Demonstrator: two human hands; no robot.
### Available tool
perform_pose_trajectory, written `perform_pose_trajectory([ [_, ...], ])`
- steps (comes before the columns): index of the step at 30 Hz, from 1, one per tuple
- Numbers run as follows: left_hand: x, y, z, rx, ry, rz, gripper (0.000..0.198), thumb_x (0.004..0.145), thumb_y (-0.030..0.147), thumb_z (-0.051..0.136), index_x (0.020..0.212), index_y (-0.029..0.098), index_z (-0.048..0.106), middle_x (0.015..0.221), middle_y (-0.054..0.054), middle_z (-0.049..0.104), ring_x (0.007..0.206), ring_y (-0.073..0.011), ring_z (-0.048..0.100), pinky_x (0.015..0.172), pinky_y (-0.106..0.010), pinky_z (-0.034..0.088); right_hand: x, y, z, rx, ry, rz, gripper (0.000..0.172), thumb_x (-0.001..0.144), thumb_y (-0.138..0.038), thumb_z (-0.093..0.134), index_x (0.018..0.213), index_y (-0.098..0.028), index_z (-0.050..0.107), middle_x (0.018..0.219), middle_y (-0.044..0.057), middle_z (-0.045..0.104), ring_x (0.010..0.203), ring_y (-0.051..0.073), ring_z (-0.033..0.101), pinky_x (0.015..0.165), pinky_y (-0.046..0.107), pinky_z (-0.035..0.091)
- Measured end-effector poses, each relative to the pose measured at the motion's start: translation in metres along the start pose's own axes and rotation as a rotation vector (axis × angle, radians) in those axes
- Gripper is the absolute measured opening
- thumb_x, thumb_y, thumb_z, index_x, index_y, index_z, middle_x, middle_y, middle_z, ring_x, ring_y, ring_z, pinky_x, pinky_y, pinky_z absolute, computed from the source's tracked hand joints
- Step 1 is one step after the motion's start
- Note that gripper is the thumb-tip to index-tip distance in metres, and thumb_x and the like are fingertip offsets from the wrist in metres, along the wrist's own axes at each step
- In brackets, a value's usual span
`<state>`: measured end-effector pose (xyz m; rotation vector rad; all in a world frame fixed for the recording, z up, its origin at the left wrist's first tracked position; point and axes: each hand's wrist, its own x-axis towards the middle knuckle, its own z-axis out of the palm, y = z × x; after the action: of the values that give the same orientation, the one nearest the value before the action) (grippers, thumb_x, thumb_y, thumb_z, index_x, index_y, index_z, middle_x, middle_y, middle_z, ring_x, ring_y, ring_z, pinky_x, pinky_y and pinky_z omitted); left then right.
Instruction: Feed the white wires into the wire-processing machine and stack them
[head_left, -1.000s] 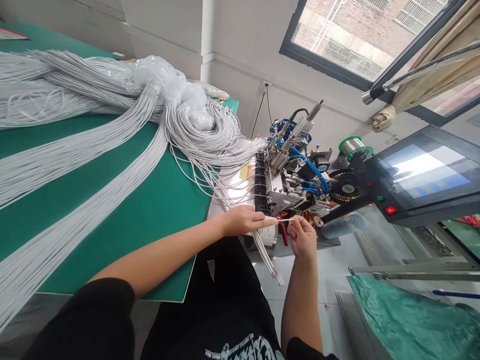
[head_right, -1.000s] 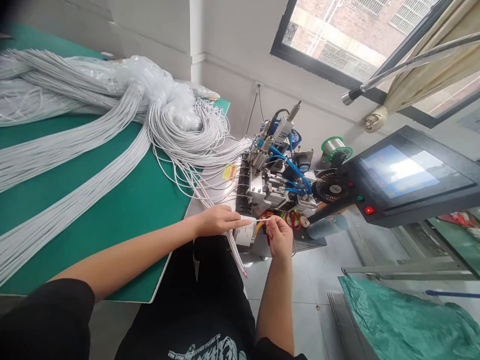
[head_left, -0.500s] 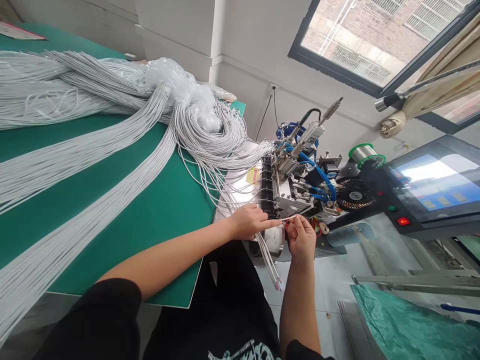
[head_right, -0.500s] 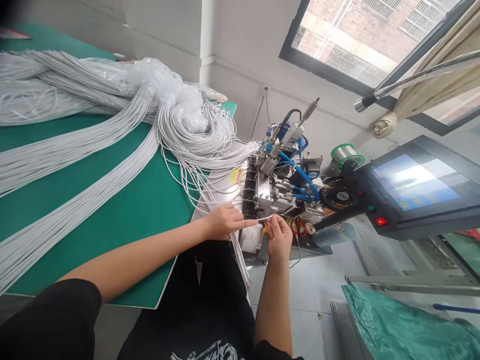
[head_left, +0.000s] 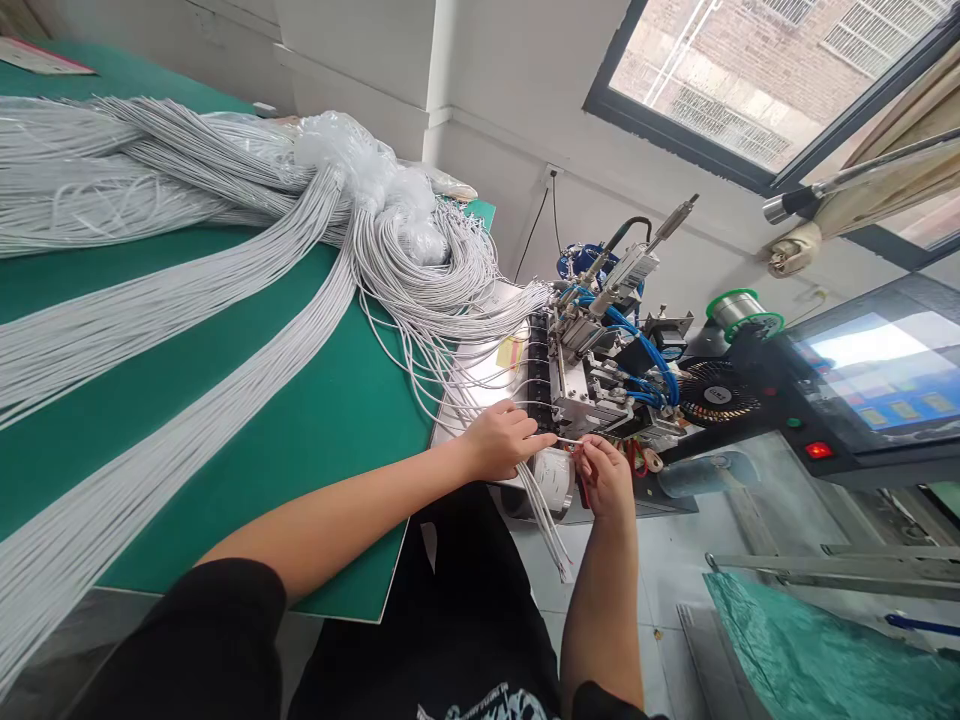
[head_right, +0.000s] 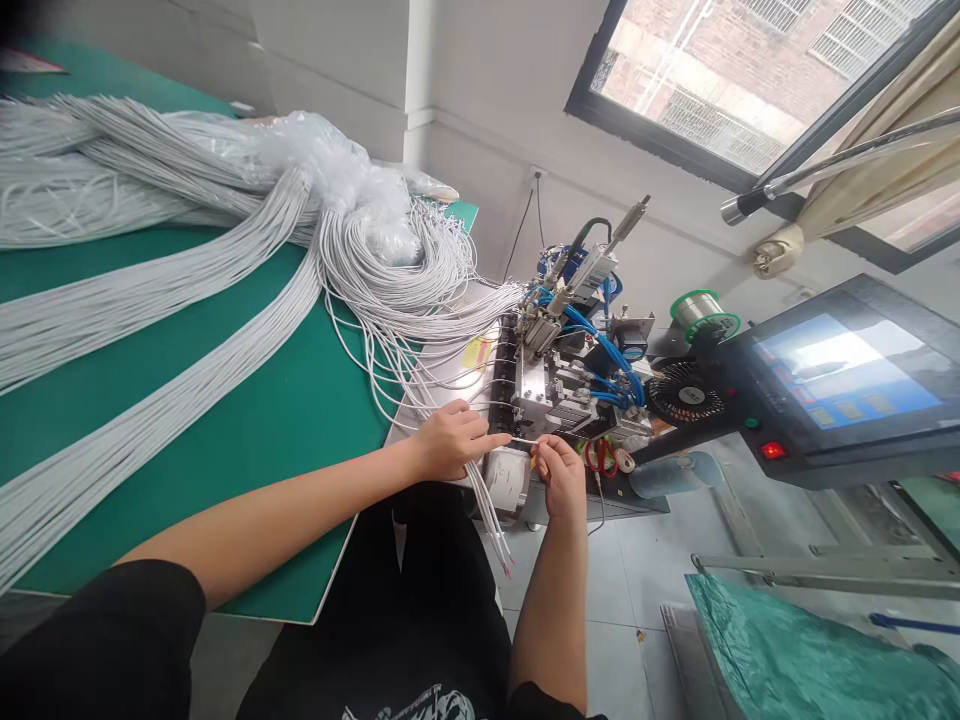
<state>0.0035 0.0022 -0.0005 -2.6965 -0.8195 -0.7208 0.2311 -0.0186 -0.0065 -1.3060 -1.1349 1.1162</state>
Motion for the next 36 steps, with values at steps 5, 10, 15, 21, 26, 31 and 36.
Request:
perform_pose_trajectory([
  [5,0.001,0.001,0.002,0.02,0.037,-0.075,0.042,0.072,0.013,0.051,0.113,0.018,0.059,0.081,-0.007,0.06,0.075,-0.0203,0.053,0.08,-0.039,0.032,0.004,-0.002,0.001,-0.375,-0.003,-0.086,0.029,0.072,-0.044,0.068,0.079,-0.017,0.063,0.07,0.003,0.061,0.061,0.015,0.05,0.056,0.026,0.038],
  [10,0.001,0.002,0.004,0.017,0.037,-0.125,0.037,0.072,0.013,0.052,0.108,0.016,0.061,0.081,-0.007,0.06,0.076,-0.0211,0.053,0.081,-0.04,0.031,0.009,-0.002,0.002,-0.485,0.028,-0.153,0.032,0.075,-0.048,0.063,0.077,-0.016,0.063,0.069,0.004,0.062,0.064,0.017,0.053,0.061,0.028,0.04],
  [15,0.002,0.002,0.005,-0.011,-0.004,-0.174,0.039,0.068,0.014,0.057,0.107,0.015,0.06,0.084,-0.007,0.06,0.082,-0.0226,0.053,0.085,-0.041,0.031,0.016,0.001,0.002,-0.538,-0.006,-0.158,0.029,0.077,-0.045,0.06,0.068,-0.018,0.059,0.061,0.0,0.056,0.059,0.015,0.047,0.057,0.026,0.035],
  [21,0.004,0.002,0.004,-0.026,-0.064,-0.199,0.035,0.066,0.016,0.061,0.101,0.014,0.061,0.092,-0.009,0.06,0.094,-0.0253,0.052,0.095,-0.045,0.026,0.021,0.014,0.007,-0.277,-0.028,-0.065,0.029,0.073,-0.042,0.06,0.061,-0.019,0.05,0.055,-0.004,0.043,0.053,0.011,0.037,0.051,0.023,0.028],
  [26,0.005,0.003,0.003,-0.012,-0.051,-0.185,0.03,0.07,0.014,0.057,0.1,0.014,0.062,0.094,-0.009,0.061,0.095,-0.0245,0.052,0.099,-0.047,0.023,0.021,0.019,0.016,-0.003,0.03,0.08,0.029,0.061,-0.041,0.066,0.06,-0.02,0.046,0.05,-0.007,0.038,0.046,0.008,0.03,0.046,0.022,0.025],
  [31,0.004,0.003,0.005,-0.009,-0.057,-0.186,0.033,0.07,0.014,0.057,0.103,0.015,0.062,0.095,-0.009,0.062,0.097,-0.0252,0.052,0.099,-0.047,0.024,0.018,0.02,0.022,0.046,0.06,0.089,0.032,0.059,-0.045,0.068,0.061,-0.02,0.047,0.05,-0.006,0.042,0.046,0.009,0.035,0.046,0.023,0.029],
  [36,0.003,0.003,0.002,-0.004,-0.062,-0.185,0.034,0.069,0.013,0.057,0.103,0.015,0.063,0.093,-0.009,0.063,0.094,-0.0247,0.054,0.098,-0.047,0.025,0.012,0.025,0.019,0.061,0.087,0.086,0.034,0.06,-0.047,0.07,0.064,-0.019,0.051,0.052,-0.005,0.047,0.047,0.01,0.037,0.047,0.023,0.029],
])
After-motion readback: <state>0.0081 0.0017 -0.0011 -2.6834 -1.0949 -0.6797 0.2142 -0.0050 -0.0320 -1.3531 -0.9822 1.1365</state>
